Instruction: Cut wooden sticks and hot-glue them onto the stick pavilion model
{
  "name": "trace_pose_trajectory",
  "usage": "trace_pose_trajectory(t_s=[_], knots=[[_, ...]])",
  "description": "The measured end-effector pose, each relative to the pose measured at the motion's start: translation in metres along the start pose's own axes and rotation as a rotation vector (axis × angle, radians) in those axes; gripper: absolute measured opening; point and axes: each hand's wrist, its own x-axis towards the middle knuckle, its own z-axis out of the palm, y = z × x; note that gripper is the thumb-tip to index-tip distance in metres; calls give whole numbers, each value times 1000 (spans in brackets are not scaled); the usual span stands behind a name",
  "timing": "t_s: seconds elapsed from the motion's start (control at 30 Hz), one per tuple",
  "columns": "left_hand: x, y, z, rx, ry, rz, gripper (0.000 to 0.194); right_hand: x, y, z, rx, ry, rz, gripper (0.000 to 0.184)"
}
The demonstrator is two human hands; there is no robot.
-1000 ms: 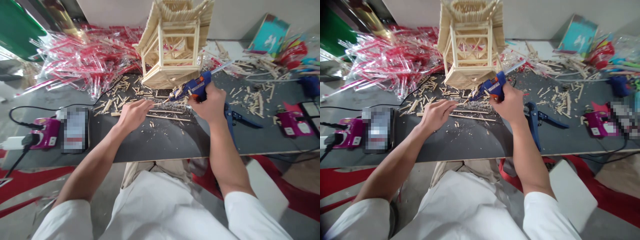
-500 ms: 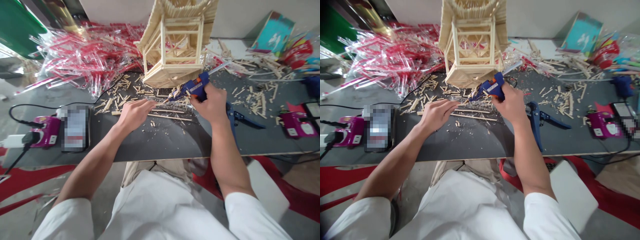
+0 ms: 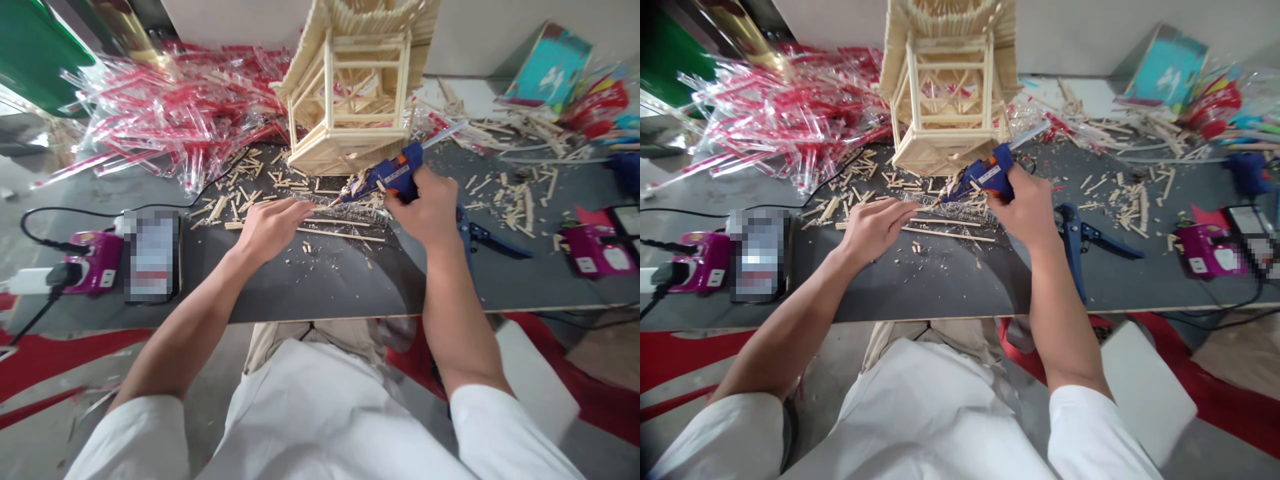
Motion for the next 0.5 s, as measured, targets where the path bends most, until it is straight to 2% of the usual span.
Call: trace_pose_trajectory(t_s=[0.1,0.23,0.4,0.5], knots=[[-2,-2,1,1,47,20,21,0,-1,-3,-1,9,24,31],[-2,-3,2,-2,90,34,21,1,3,-10,-13,125,62,25],[-3,-4,4,-25,75,46,21,6,22,-17,-42,287,130,17],[-4,-4,5,-37,68,20,22,8,36,-21,56,299,83,14]])
